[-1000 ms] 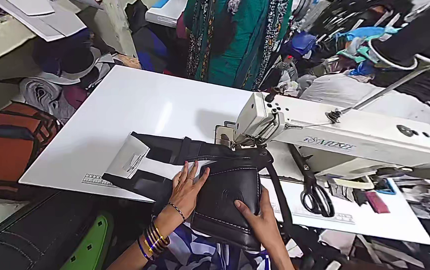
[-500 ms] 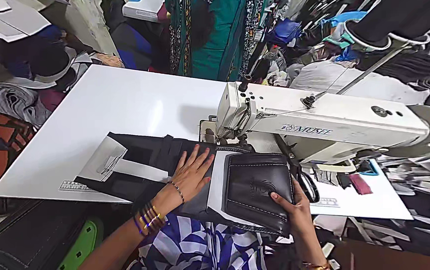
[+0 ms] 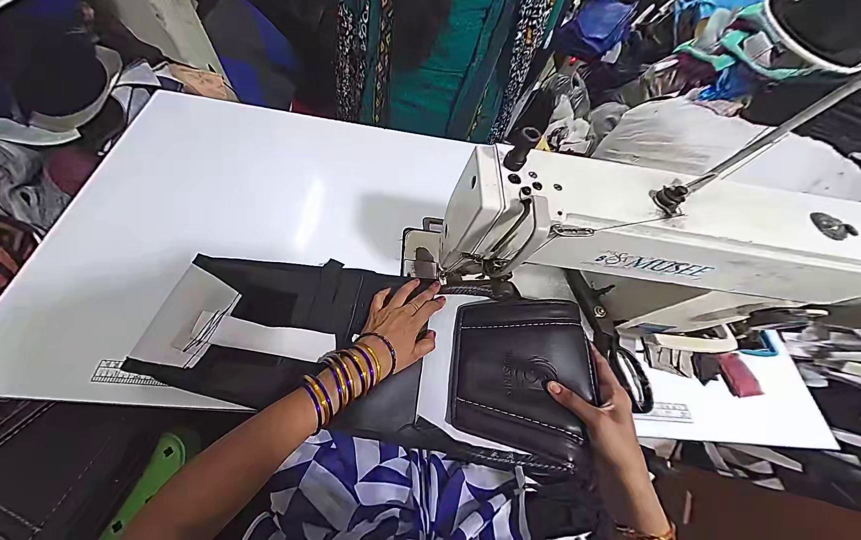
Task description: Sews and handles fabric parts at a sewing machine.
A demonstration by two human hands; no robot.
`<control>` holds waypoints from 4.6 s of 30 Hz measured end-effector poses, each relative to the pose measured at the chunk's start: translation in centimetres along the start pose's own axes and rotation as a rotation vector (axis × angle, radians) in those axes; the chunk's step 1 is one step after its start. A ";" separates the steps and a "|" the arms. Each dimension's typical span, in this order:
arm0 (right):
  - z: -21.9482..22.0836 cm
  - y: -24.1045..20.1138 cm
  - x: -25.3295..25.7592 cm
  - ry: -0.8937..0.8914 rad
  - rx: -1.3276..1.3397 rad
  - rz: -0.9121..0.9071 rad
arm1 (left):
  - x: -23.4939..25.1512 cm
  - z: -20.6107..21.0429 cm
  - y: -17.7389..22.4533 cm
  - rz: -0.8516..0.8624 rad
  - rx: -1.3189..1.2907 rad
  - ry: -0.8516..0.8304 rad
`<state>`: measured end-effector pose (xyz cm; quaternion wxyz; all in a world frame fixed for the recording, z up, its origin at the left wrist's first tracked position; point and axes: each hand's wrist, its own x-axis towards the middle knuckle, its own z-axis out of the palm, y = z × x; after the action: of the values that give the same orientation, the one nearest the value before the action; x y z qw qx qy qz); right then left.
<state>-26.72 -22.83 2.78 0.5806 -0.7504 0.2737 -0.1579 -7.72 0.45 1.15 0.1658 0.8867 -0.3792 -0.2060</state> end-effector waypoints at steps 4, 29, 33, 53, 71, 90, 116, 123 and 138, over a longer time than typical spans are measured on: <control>0.0 -0.1 1.0 -0.010 -0.029 0.006 | 0.7 -0.1 0.3 -0.026 0.022 0.019; -8.0 -0.8 6.7 0.303 -1.004 -0.373 | -3.5 5.7 5.4 -0.044 0.012 0.158; -1.2 -2.6 -0.5 -0.130 -0.705 -0.779 | -2.7 4.6 5.7 -0.097 -0.034 0.091; 7.1 3.5 -4.2 -0.275 -0.801 -1.106 | -8.7 5.6 -0.9 0.558 0.105 0.357; 10.4 2.1 6.2 -0.242 -0.761 -1.144 | -0.6 0.7 -3.9 0.490 0.008 0.243; -12.6 3.7 5.8 0.606 -0.864 -0.129 | 2.7 1.1 -5.4 0.563 0.061 0.464; 12.0 2.0 1.7 -0.055 -0.780 -1.041 | 1.7 -1.2 -4.6 0.411 -0.073 0.188; 14.4 1.1 2.4 0.142 -1.001 -0.849 | 2.0 -1.3 -5.0 0.451 -0.062 0.189; -5.4 -2.4 6.8 0.425 -1.032 -0.244 | 4.3 -1.5 -5.8 0.455 0.011 0.303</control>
<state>-23.71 -30.72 5.99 0.0485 -0.9147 0.3374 -0.2172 -0.77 1.25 -1.15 0.2581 0.8003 -0.5406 -0.0263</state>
